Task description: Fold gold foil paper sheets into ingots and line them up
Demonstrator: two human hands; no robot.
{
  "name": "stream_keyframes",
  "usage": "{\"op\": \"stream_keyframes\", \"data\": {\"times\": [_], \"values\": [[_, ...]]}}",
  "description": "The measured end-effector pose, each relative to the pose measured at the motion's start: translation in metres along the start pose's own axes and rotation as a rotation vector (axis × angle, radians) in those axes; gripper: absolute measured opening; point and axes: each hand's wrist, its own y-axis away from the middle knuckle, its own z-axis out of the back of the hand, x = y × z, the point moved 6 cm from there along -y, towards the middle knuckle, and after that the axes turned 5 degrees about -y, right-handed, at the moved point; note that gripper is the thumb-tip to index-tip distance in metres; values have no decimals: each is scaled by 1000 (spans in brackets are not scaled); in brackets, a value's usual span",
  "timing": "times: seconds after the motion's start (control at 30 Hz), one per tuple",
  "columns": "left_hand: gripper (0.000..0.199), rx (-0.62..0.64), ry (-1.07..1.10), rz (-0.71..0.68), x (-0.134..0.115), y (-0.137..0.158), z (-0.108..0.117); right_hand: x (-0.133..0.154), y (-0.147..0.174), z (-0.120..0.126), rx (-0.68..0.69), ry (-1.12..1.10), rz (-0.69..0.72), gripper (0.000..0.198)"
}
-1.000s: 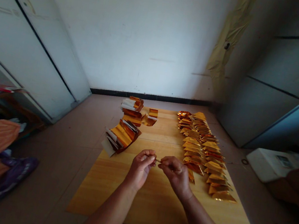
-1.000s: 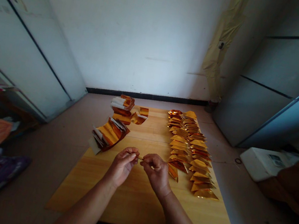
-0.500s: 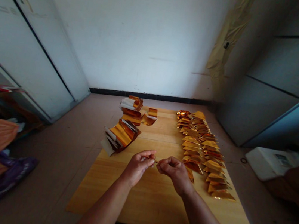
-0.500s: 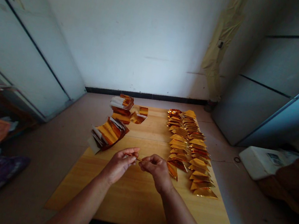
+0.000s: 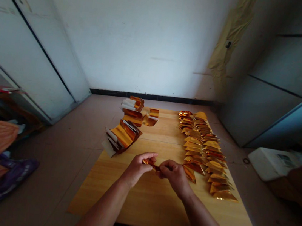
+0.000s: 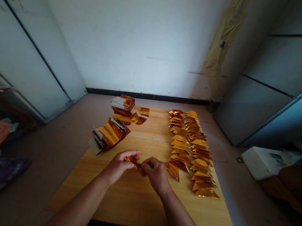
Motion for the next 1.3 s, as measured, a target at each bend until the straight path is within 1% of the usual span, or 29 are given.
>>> {"op": "stream_keyframes", "data": {"times": [0.1,0.23,0.3,0.37,0.43,0.47,0.57,0.67,0.8,0.97,1.13,1.3], "values": [[51,-85,104,-15,3,-1,-2,0,1,-3,-19,160,38,20],[56,-308,331,50,15,3,-8,-1,2,-4,-97,273,101,18],[50,-379,359,66,20,6,-12,-2,3,-5,-115,309,140,18],[36,-401,294,75,23,8,-14,-1,3,-7,-129,378,199,19],[23,-392,184,96,24,8,-15,2,4,-8,-148,476,263,20],[21,-383,132,106,24,9,-14,3,4,-8,-157,518,282,21],[21,-369,20,131,24,10,-12,5,4,-6,-172,550,271,21],[21,-350,-35,186,27,13,-12,5,3,-5,-182,542,236,20],[21,-296,20,221,28,14,-18,4,2,-4,-200,538,213,20],[24,-242,155,228,26,13,-21,-3,-3,0,-214,445,173,20],[30,-173,209,252,27,12,-22,-9,-7,2,-221,354,124,21],[31,-157,241,283,29,10,-22,-8,-9,2,-211,345,121,22]]}}
